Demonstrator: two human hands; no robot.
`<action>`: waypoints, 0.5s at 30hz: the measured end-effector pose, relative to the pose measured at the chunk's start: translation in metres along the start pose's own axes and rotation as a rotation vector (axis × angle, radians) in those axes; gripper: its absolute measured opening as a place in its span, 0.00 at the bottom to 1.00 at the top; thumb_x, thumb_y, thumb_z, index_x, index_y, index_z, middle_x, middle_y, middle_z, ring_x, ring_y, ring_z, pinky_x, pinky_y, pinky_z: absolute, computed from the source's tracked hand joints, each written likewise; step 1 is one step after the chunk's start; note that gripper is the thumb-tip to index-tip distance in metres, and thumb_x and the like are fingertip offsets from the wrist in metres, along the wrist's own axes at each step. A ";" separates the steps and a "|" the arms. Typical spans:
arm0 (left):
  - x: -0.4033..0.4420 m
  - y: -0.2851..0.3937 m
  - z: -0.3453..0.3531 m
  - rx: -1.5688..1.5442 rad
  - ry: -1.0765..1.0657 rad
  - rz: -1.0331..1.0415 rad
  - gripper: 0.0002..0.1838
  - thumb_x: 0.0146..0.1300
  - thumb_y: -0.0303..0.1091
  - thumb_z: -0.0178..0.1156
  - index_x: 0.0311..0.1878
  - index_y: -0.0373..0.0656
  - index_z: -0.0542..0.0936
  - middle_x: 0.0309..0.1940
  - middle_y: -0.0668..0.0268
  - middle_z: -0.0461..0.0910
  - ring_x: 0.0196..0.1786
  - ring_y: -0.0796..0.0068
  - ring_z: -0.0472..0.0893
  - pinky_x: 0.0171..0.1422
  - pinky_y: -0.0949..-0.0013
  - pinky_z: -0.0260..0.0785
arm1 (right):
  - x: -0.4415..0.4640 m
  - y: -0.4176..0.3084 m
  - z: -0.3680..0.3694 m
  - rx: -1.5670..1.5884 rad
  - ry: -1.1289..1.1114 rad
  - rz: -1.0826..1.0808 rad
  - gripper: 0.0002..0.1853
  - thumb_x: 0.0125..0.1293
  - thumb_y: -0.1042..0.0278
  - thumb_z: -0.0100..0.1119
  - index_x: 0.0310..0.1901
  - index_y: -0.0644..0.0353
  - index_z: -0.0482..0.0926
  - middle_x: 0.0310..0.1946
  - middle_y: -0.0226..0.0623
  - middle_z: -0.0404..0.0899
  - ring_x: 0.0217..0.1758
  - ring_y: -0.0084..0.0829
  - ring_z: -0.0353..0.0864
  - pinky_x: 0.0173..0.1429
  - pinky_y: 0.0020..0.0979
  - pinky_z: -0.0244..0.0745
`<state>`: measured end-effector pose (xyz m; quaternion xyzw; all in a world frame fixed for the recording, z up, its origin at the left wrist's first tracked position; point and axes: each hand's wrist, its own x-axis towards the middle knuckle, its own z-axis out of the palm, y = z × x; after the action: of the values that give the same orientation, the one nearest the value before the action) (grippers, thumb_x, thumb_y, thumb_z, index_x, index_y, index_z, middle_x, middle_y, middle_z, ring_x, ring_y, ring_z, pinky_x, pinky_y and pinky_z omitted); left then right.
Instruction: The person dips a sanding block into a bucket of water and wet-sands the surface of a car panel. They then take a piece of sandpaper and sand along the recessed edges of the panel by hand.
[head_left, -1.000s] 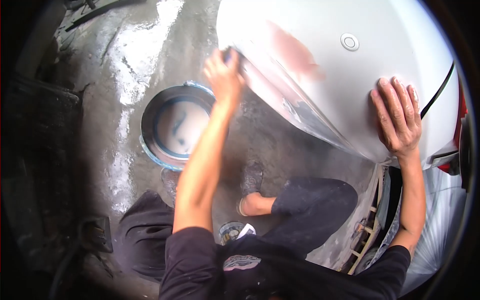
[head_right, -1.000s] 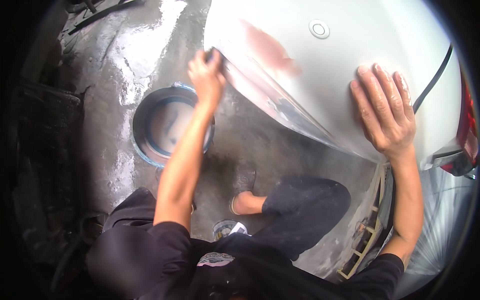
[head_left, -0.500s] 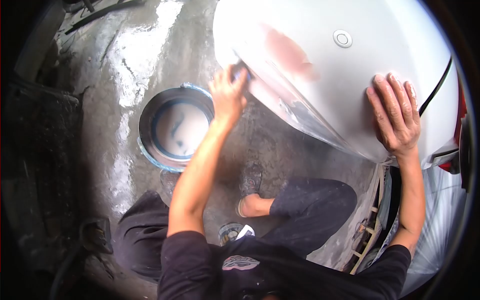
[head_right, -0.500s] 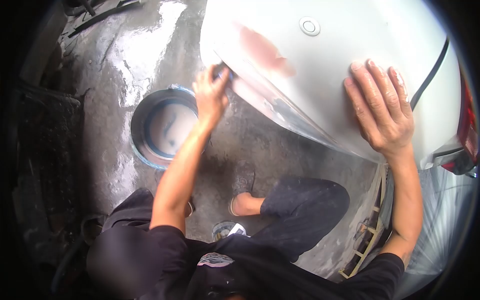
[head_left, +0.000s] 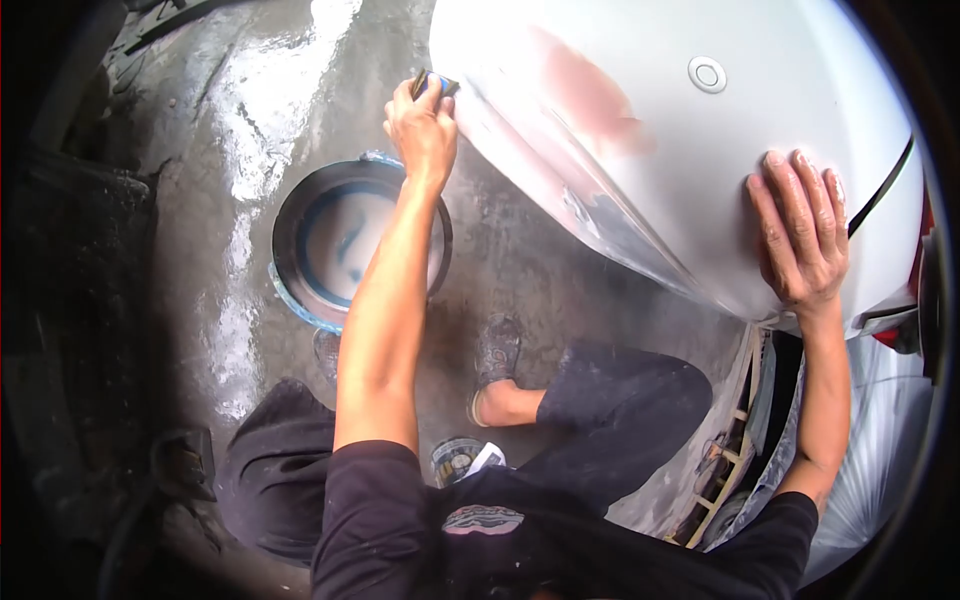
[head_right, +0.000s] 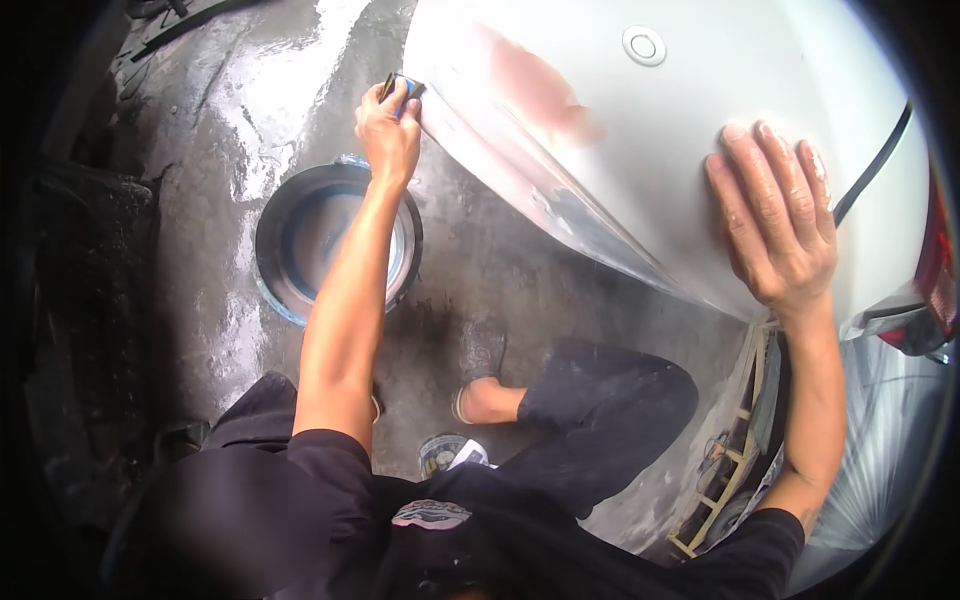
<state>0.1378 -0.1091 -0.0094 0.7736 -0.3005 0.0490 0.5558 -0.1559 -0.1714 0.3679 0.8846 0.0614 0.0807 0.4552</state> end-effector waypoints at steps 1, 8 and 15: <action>-0.005 0.006 -0.003 0.047 0.010 0.014 0.25 0.65 0.31 0.70 0.66 0.51 0.84 0.65 0.49 0.78 0.64 0.43 0.77 0.65 0.45 0.70 | -0.001 0.000 0.000 0.024 0.002 0.002 0.15 0.71 0.69 0.65 0.57 0.48 0.90 0.64 0.30 0.85 0.71 0.33 0.81 0.84 0.44 0.71; -0.055 0.029 0.001 0.015 0.017 0.210 0.25 0.63 0.31 0.70 0.66 0.51 0.85 0.64 0.43 0.78 0.64 0.40 0.77 0.68 0.45 0.69 | 0.001 0.002 0.003 0.035 -0.001 -0.006 0.18 0.69 0.71 0.65 0.59 0.48 0.89 0.65 0.31 0.85 0.72 0.35 0.80 0.85 0.45 0.70; -0.057 0.039 -0.003 0.081 0.025 0.248 0.29 0.56 0.23 0.67 0.64 0.50 0.84 0.61 0.49 0.80 0.59 0.41 0.78 0.60 0.44 0.73 | -0.001 0.001 0.001 0.033 0.009 0.011 0.17 0.68 0.71 0.65 0.57 0.50 0.90 0.65 0.32 0.85 0.71 0.36 0.81 0.83 0.46 0.72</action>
<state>0.0720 -0.0907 0.0008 0.7517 -0.3846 0.1392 0.5174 -0.1568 -0.1731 0.3677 0.8919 0.0598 0.0863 0.4398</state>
